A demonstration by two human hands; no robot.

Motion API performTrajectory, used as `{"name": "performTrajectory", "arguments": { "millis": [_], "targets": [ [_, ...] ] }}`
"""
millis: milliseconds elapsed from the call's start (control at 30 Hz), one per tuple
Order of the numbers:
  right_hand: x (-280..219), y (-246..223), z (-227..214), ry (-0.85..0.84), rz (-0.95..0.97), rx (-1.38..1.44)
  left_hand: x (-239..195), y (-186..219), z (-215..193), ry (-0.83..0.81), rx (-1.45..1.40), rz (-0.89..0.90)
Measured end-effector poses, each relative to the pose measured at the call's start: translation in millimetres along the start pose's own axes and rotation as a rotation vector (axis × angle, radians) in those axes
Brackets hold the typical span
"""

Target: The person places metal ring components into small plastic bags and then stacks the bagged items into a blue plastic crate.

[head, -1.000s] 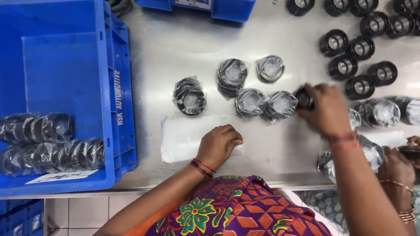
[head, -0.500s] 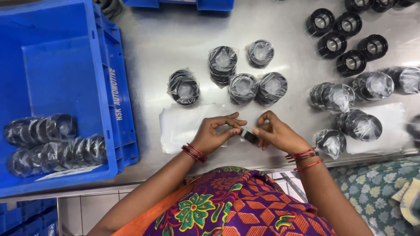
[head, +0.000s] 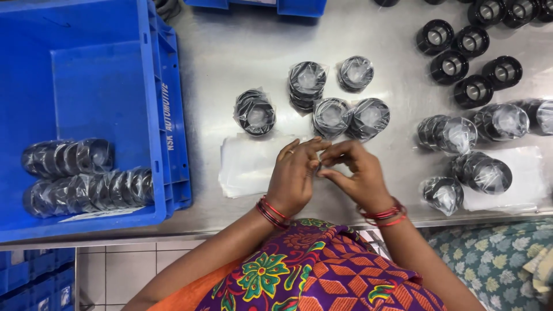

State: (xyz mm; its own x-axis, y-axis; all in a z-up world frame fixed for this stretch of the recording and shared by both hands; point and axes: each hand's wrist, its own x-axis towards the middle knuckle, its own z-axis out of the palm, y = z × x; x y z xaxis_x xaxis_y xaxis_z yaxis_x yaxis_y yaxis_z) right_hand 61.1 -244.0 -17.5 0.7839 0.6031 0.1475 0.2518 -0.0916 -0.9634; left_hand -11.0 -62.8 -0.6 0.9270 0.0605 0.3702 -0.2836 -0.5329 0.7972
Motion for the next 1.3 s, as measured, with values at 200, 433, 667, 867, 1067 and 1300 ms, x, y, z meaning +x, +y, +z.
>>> {"name": "performTrajectory", "arguments": {
  "millis": [200, 433, 667, 867, 1067, 1300],
  "targets": [
    [-10, 5, -20, 0.002, 0.057, 0.215, 14, 17, -17, 0.062, -0.511, -0.156],
    [4, -10, -31, 0.096, 0.085, 0.189, 34, 6, -20, 0.078, -0.737, -0.162],
    [4, -36, -62, 0.064, 0.000, 0.040, 71, 16, -41, -0.026, -0.608, 0.011],
    [35, -46, -55, -0.003, -0.116, 0.131, 96, 26, -42, -0.136, -0.489, 0.153],
    [45, -11, -15, 0.039, 0.031, -0.222, 96, 30, -56, -0.217, -0.352, 0.186],
    [39, -6, -25, 0.009, 0.233, 0.190, 65, -2, -38, -0.406, -0.163, -0.420]
  ]
}}
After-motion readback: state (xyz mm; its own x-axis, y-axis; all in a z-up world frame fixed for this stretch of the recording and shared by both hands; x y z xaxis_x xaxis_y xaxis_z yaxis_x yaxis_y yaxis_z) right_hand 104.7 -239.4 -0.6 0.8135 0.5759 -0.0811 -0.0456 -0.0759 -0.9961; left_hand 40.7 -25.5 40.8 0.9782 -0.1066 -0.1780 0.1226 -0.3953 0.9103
